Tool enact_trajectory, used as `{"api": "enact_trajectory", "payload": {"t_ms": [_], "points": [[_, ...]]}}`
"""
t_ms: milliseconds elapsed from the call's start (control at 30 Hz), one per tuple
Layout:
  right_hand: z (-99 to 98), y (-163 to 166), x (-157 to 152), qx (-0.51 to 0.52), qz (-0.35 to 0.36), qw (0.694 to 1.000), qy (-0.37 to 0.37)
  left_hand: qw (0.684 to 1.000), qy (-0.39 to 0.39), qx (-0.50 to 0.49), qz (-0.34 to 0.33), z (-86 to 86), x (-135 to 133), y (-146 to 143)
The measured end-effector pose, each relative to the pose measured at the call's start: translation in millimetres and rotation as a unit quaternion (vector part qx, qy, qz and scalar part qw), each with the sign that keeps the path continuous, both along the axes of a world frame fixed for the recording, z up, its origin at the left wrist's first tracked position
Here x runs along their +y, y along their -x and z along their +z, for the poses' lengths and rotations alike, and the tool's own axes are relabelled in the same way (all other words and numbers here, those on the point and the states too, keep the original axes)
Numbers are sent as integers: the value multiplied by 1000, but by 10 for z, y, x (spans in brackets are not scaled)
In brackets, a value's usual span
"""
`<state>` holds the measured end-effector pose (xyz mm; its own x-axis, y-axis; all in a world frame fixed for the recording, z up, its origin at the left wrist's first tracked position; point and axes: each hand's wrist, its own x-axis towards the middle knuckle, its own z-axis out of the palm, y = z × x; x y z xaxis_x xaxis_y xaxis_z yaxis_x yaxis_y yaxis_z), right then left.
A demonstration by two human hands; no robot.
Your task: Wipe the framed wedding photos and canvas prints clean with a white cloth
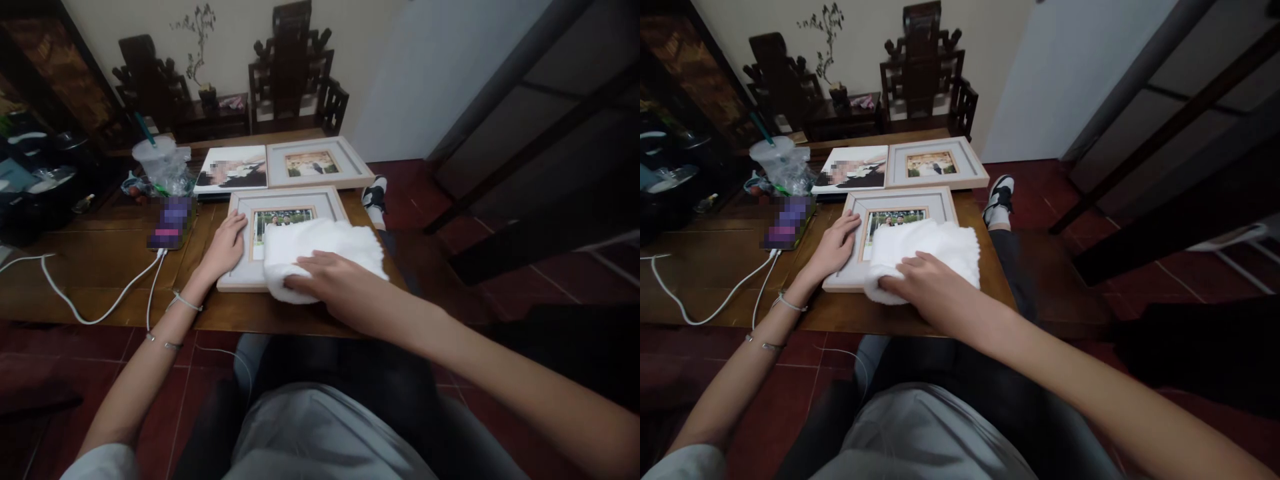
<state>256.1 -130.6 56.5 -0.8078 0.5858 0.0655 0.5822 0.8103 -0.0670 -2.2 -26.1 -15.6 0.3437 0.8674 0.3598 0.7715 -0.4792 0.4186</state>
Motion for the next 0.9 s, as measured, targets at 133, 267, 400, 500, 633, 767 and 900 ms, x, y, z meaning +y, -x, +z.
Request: {"api": "enact_trajectory", "payload": {"t_ms": [133,267,400,500,633,767,900], "points": [[156,-378,-16,-35,-66,997,32,1000,-7,3,-7,-31,7,8],[256,-642,272,-33,-142,989,4,1000,-12,0,-13,-51,14,9],[161,-656,832,12,-181,968,-173,1000,-12,7,-10,-40,9,5],[-24,-544,1206,-3,-146,968,-205,1000,-12,-1,-9,-31,5,7],[-243,-379,1350,-60,-127,977,-163,1000,-10,-2,-5,-29,13,7],[-252,-329,1054,-69,-103,983,-135,1000,-5,5,4,-25,19,-7],[-62,-369,498,-76,-70,993,-64,1000,-4,8,7,-18,18,-21]]}}
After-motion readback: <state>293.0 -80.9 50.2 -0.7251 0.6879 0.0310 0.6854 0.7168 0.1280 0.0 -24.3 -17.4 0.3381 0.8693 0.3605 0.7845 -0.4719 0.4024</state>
